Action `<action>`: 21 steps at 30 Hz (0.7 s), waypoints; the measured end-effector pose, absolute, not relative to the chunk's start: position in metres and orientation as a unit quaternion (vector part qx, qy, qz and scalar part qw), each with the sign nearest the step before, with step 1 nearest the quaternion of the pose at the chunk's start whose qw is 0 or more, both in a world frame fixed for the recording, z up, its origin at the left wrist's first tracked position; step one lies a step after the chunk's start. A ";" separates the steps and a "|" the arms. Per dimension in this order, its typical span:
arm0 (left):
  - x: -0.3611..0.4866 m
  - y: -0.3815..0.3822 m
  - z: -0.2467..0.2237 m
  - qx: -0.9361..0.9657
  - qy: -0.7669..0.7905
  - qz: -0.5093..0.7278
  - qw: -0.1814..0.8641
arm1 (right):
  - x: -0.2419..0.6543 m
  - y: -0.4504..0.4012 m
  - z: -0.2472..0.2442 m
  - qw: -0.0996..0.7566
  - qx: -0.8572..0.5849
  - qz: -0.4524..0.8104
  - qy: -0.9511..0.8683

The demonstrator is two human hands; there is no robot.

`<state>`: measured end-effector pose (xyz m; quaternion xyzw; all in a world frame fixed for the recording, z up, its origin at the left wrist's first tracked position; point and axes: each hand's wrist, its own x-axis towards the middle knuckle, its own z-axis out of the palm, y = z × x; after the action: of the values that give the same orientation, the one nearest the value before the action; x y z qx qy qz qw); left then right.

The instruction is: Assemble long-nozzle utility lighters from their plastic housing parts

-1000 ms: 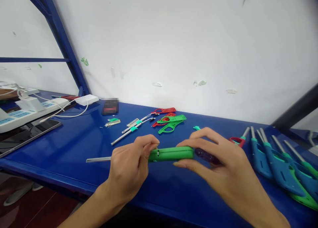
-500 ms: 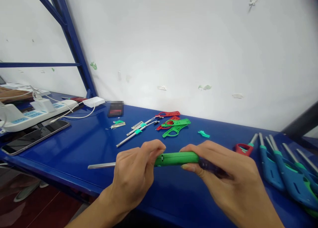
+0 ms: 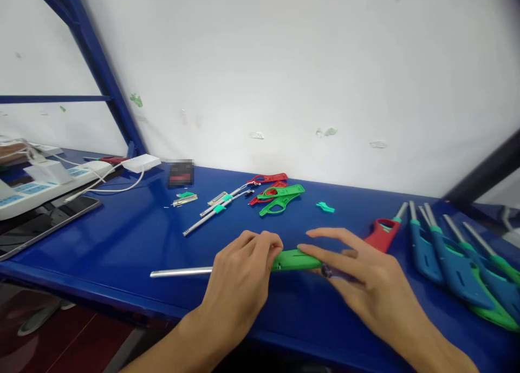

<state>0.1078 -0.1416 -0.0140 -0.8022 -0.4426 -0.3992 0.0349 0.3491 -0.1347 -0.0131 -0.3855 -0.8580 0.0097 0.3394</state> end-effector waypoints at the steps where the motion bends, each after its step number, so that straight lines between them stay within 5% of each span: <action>1: 0.113 -0.142 -0.018 -0.814 -0.432 -0.388 0.020 | 0.354 -0.140 -0.022 0.328 -0.400 -0.021 -0.855; 7: 0.141 -0.147 -0.033 -0.854 -0.385 -0.347 -0.050 | 0.370 -0.166 -0.049 0.274 -0.435 -0.121 -0.849; 14: 0.143 -0.147 -0.036 -0.860 -0.409 -0.295 -0.075 | 0.373 -0.168 -0.036 0.258 -0.417 0.020 -0.872; 21: 0.149 -0.146 -0.032 -0.880 -0.387 -0.261 -0.086 | 0.368 -0.170 -0.011 0.438 -0.495 0.177 -0.729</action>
<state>0.1494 -0.1460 -0.0321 -0.8804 -0.3867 -0.2607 -0.0856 0.3680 -0.1699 -0.0112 -0.4954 -0.7291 0.1771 0.4377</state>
